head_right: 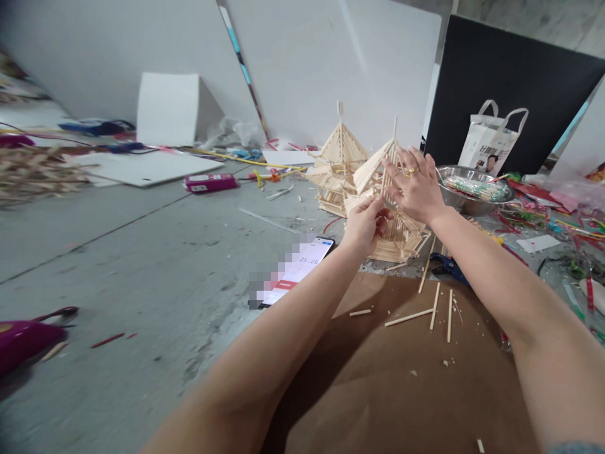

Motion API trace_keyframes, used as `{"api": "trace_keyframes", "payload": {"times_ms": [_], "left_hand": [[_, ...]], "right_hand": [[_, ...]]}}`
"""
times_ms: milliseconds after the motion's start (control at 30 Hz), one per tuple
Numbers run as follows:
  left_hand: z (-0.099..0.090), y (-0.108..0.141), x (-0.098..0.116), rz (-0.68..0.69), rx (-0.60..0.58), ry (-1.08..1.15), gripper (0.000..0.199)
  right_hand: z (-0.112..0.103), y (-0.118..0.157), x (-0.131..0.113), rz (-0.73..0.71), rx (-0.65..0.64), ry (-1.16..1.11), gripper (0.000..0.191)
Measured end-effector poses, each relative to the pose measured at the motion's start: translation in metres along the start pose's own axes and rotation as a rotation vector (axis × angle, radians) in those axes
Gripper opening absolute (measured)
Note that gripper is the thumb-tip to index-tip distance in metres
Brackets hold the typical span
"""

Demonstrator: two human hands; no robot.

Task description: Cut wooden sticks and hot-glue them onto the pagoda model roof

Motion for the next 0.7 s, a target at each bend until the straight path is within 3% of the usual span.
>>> {"api": "trace_keyframes", "payload": {"times_ms": [200,367,467,567,700], "left_hand": [[-0.002,-0.004,0.000,0.029,0.005,-0.043,0.032],[-0.003,-0.001,0.004,0.031,0.026,-0.039,0.029],[-0.003,0.001,0.006,0.031,0.040,-0.058,0.030],[-0.004,0.002,0.006,0.025,0.056,-0.073,0.029],[-0.005,0.001,0.005,0.032,0.056,-0.069,0.028]], "right_hand": [[-0.009,0.006,0.001,0.014,0.030,-0.021,0.055],[-0.028,0.036,0.023,0.076,0.111,-0.076,0.052],[-0.036,0.068,0.052,0.137,0.195,-0.130,0.049],[-0.029,0.104,0.089,0.234,0.237,-0.191,0.044],[0.010,0.153,0.144,0.523,0.038,-0.181,0.037]]}}
Point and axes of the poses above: each hand's wrist, its own y-axis away from the middle knuckle, its own z-axis out of the palm, x = y × z, the point moved 10 cm from there along -y, towards the middle knuckle, and after that the axes turned 1 degree about -x, right-handed, at the moved point
